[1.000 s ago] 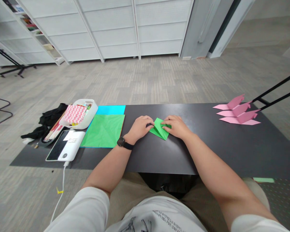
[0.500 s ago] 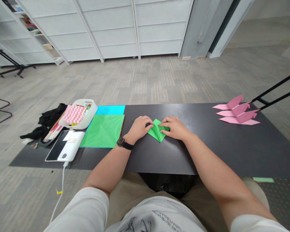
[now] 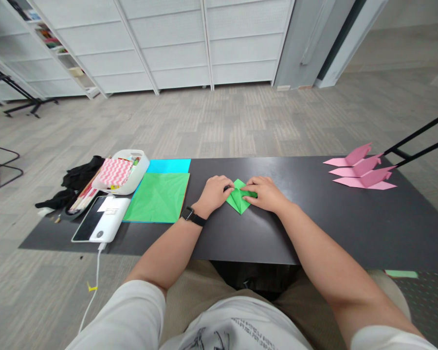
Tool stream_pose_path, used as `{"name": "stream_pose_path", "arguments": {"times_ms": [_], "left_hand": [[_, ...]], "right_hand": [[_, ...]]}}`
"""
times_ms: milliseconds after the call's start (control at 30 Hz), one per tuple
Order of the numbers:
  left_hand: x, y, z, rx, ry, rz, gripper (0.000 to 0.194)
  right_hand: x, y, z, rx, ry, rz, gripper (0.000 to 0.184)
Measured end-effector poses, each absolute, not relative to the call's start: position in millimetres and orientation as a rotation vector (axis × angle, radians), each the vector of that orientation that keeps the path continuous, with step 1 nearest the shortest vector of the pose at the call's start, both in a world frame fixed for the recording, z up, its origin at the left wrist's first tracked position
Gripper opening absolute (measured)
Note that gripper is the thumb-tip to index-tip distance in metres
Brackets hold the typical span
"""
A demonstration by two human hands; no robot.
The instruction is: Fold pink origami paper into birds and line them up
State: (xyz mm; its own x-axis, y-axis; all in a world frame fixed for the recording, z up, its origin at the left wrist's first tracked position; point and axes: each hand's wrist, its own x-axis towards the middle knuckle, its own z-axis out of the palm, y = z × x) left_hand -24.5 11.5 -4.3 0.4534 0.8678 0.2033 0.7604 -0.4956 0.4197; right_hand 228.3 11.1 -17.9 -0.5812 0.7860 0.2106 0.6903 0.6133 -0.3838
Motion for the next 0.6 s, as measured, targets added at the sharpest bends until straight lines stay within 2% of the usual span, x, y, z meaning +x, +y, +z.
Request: {"name": "stream_pose_path", "arguments": {"times_ms": [600], "left_hand": [[-18.7, 14.0, -10.2, 2.453, 1.453, 0.549, 0.009]], "right_hand": [[226.7, 10.7, -19.0, -1.278, -2.47, 0.312, 0.025]]}}
